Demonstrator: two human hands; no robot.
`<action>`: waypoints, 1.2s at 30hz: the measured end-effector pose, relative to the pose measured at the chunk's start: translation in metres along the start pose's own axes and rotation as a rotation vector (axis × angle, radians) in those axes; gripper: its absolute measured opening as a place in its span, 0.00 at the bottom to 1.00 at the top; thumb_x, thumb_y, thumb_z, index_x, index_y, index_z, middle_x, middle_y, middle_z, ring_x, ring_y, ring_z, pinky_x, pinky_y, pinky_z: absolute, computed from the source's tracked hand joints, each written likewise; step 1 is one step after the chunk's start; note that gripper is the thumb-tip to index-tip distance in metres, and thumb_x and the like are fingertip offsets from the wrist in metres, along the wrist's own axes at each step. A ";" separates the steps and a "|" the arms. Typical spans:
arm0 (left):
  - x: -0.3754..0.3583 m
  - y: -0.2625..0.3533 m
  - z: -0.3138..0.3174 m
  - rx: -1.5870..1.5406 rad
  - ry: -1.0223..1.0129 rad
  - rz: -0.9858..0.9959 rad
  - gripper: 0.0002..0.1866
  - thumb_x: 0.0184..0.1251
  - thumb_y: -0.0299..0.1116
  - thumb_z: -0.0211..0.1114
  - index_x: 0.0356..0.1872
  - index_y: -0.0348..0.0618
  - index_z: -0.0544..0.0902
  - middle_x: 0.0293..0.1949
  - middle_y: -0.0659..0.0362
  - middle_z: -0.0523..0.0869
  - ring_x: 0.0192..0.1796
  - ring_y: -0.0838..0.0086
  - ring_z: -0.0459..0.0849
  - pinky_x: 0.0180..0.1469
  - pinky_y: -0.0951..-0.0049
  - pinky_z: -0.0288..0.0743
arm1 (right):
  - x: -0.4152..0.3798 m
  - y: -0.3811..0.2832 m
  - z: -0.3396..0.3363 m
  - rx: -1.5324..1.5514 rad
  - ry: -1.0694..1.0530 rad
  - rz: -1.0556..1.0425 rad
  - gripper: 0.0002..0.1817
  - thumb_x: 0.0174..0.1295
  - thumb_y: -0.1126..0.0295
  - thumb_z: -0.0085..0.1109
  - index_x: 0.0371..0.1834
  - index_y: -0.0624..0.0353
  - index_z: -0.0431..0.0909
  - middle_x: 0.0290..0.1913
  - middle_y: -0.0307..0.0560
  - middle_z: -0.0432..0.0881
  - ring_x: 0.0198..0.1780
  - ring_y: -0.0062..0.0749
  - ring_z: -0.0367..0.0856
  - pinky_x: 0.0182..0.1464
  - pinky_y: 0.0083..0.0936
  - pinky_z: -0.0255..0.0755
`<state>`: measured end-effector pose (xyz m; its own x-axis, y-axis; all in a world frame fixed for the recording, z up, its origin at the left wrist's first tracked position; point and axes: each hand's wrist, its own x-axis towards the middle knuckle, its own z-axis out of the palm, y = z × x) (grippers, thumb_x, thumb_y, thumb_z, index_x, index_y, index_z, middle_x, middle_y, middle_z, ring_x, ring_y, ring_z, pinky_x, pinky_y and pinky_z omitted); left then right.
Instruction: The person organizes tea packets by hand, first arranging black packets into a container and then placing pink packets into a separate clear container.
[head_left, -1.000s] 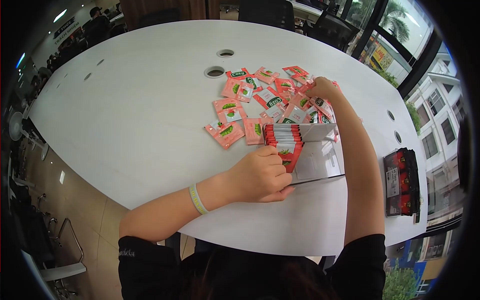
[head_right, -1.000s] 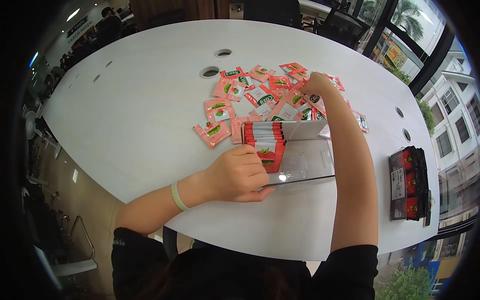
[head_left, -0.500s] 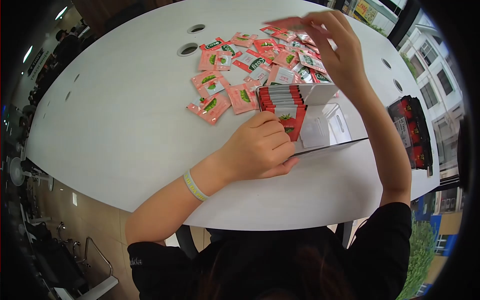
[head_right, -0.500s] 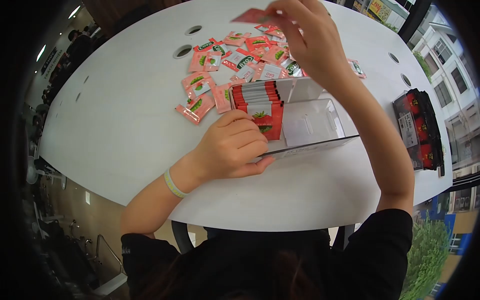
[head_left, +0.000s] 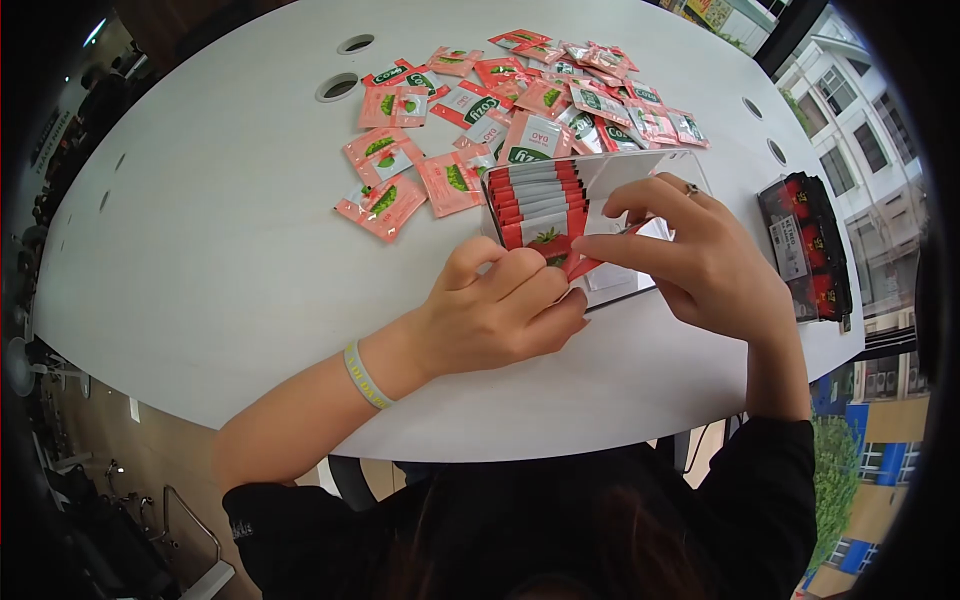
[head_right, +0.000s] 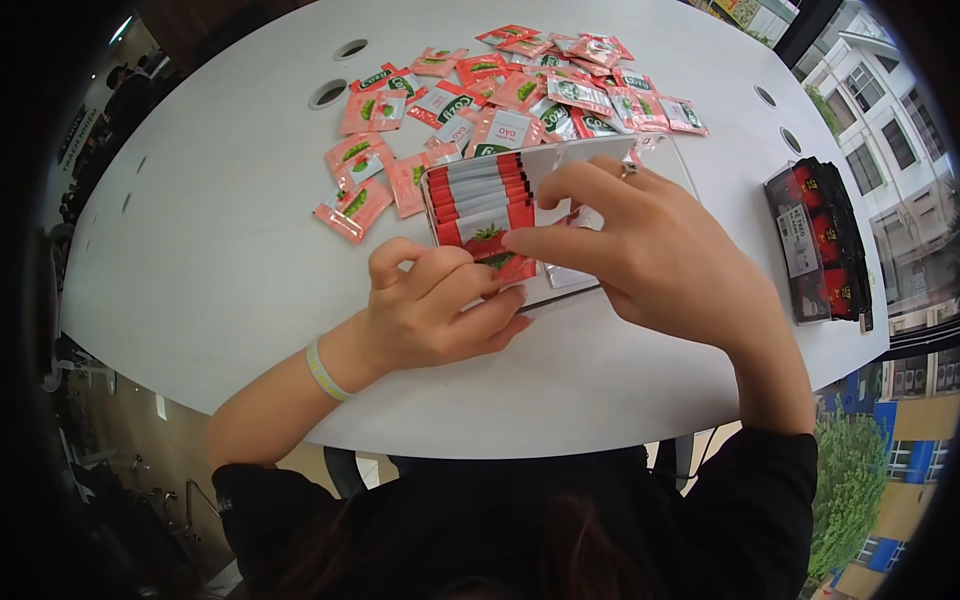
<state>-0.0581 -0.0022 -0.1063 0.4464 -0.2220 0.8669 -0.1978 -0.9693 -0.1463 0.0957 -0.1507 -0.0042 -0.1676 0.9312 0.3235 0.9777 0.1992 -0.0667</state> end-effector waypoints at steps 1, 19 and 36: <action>0.000 0.001 -0.001 0.104 0.023 0.008 0.05 0.53 0.39 0.67 0.25 0.58 0.78 0.30 0.72 0.73 0.36 0.81 0.73 0.51 0.70 0.57 | 0.004 -0.002 0.001 0.003 -0.002 0.004 0.25 0.42 0.86 0.60 0.45 0.50 0.84 0.46 0.42 0.77 0.44 0.35 0.80 0.42 0.31 0.75; 0.003 0.004 -0.006 0.081 -0.052 0.138 0.08 0.58 0.30 0.62 0.38 0.54 0.83 0.21 0.68 0.72 0.27 0.81 0.75 0.52 0.74 0.64 | 0.040 -0.005 0.028 0.143 0.190 -0.038 0.22 0.46 0.83 0.68 0.47 0.58 0.76 0.55 0.50 0.74 0.44 0.42 0.81 0.42 0.33 0.79; 0.020 0.025 -0.016 0.137 -0.461 -0.039 0.16 0.46 0.40 0.73 0.20 0.45 0.72 0.15 0.62 0.71 0.21 0.74 0.72 0.35 0.74 0.69 | 0.036 0.014 0.036 0.089 0.103 -0.023 0.32 0.38 0.62 0.78 0.50 0.55 0.79 0.52 0.46 0.72 0.39 0.34 0.78 0.32 0.27 0.75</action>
<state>-0.0684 -0.0293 -0.0853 0.7979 -0.1790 0.5756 -0.0701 -0.9760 -0.2062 0.0992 -0.1037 -0.0277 -0.1714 0.8909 0.4206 0.9579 0.2505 -0.1401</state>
